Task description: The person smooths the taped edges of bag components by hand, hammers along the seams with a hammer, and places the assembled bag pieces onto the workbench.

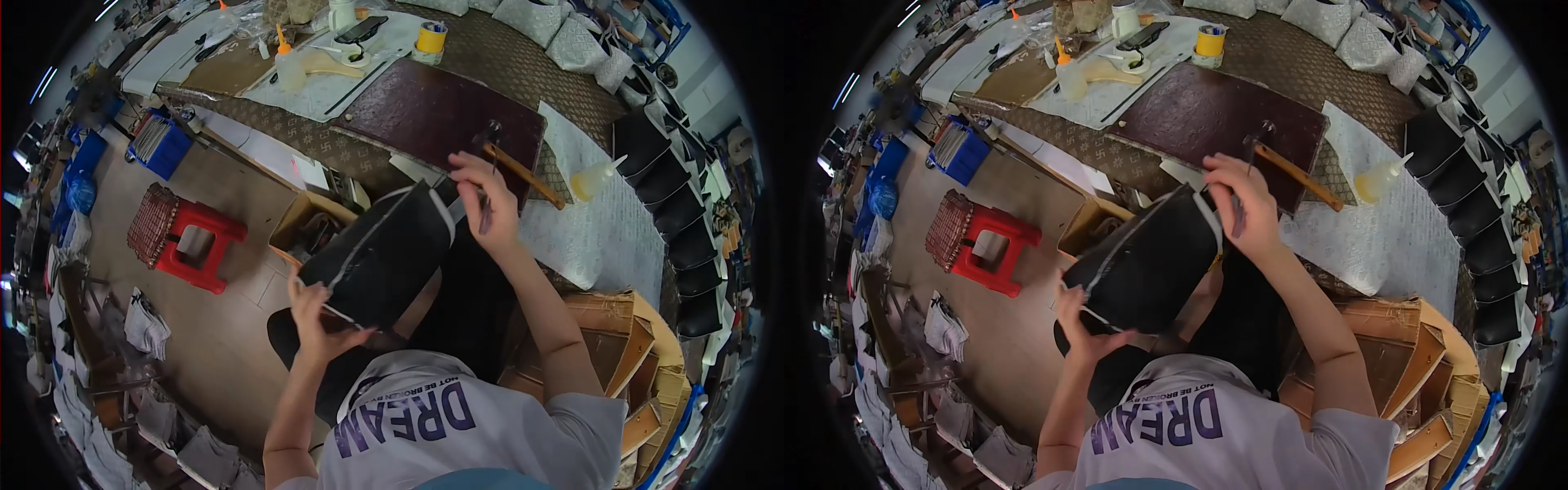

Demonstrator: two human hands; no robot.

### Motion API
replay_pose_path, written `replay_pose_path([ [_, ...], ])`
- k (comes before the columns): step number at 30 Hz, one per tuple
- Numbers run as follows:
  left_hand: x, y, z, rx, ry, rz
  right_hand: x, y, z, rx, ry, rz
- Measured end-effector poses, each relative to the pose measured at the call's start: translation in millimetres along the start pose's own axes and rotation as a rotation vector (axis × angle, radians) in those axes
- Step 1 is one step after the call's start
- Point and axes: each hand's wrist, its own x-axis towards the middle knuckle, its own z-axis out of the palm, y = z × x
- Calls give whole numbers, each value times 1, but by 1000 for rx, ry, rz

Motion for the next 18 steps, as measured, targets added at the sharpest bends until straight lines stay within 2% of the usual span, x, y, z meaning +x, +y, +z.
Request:
replay_pose_path([
  [3,-35,9,29,-17,1,19,-16,-33,7,55,-505,-140],
  [4,-40,13,31,-48,-23,-15,-30,-29,16,113,-626,-103],
  [6,-66,7,30,-57,-157,-94,-45,-21,25,77,-694,-146],
  [9,-85,9,17,-68,-218,-208,-51,-14,23,-34,-638,-131],
  [10,-76,16,9,-56,-243,-240,-49,-19,23,-30,-581,-130],
  [15,-36,36,6,18,-197,-355,-49,-18,25,17,-591,-84],
  [18,-13,42,4,101,-253,-363,-55,-18,27,44,-516,34],
])
